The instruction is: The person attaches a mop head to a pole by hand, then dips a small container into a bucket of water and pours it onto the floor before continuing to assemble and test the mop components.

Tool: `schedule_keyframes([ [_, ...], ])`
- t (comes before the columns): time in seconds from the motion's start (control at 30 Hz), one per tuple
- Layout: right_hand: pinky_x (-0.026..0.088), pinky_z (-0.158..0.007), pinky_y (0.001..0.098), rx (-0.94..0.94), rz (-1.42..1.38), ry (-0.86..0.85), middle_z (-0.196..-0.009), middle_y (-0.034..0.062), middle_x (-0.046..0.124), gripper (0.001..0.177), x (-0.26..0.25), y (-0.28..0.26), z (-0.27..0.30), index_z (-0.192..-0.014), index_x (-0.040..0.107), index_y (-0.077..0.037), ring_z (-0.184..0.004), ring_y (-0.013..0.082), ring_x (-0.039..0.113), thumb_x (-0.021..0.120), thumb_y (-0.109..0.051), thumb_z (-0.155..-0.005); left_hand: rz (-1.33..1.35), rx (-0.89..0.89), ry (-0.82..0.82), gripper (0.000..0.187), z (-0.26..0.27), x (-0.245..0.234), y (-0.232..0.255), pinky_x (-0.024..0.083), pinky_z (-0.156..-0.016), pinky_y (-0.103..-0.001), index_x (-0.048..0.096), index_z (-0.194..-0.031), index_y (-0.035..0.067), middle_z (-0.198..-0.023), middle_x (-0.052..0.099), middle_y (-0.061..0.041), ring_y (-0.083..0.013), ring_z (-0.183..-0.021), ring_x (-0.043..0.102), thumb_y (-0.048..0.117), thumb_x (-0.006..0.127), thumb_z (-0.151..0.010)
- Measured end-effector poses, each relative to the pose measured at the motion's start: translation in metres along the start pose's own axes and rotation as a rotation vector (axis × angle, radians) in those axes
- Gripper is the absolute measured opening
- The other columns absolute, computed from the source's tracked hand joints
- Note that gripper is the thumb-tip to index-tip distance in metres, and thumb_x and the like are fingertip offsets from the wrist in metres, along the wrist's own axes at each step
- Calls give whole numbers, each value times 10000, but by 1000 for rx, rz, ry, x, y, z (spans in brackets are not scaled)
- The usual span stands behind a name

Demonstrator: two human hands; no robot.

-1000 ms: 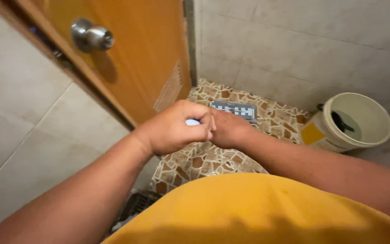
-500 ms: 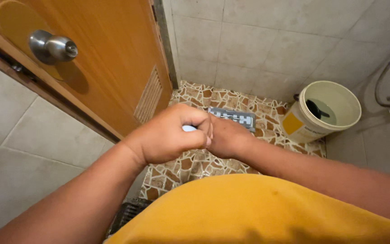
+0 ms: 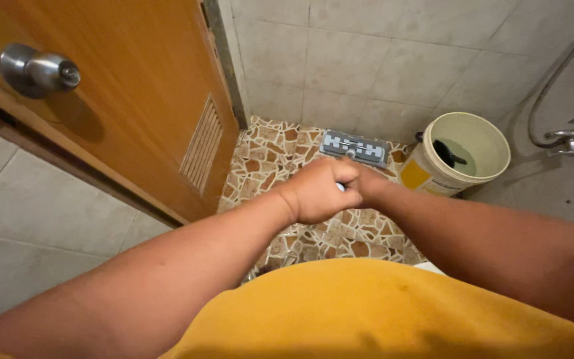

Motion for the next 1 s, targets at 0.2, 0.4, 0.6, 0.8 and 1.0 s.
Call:
schedule_keyframes([
  [0.2, 527, -962, 413, 110, 24, -16, -1242, 151, 688, 706, -8, -23, 33, -1244, 573, -93, -1169, 317, 661, 843, -373, -655, 58, 65, 14, 190, 22, -4, 29, 549, -679, -355, 644, -746, 70, -757, 680, -96, -226, -693, 655, 235, 716, -809],
  [0.4, 542, -907, 425, 342, -186, -14, -1219, 117, 731, 596, 3, -64, 85, -1246, 578, -150, -1128, 312, 700, 783, -357, -726, 67, -57, -122, 209, 62, -4, 50, 547, -652, -357, 632, -734, 73, -699, 671, -88, -224, -653, 651, 249, 720, -803],
  [0.6, 542, -922, 415, 277, -49, 16, -1221, 147, 704, 692, 8, -7, 46, -1294, 536, -133, -1117, 321, 693, 824, -322, -694, -22, 64, -61, 157, 21, 13, 15, 546, -689, -346, 677, -800, 75, -789, 700, -93, -215, -726, 662, 225, 718, -784],
  [0.8, 536, -948, 451, 383, 187, -42, -1307, 135, 669, 521, -16, -10, 11, -1318, 610, -196, -1181, 339, 659, 694, -429, -860, 329, -138, 426, 258, 12, -1, -18, 552, -755, -346, 720, -817, 59, -814, 726, -65, -198, -782, 671, 308, 693, -880],
  [1.0, 526, -977, 465, 369, 173, -13, -1276, 159, 673, 653, -18, -121, 2, -1372, 557, -173, -1173, 345, 654, 706, -540, -853, 989, -202, 819, 533, 68, -76, -29, 513, -719, -406, 546, -626, 102, -622, 585, -98, -237, -657, 610, 499, 582, -980],
])
Point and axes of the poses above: each hand's wrist, its own z-axis away from the middle knuckle, its own x-axis out of the palm, y = z × x, the point moved 7 cm from there along -z, towards the middle knuckle
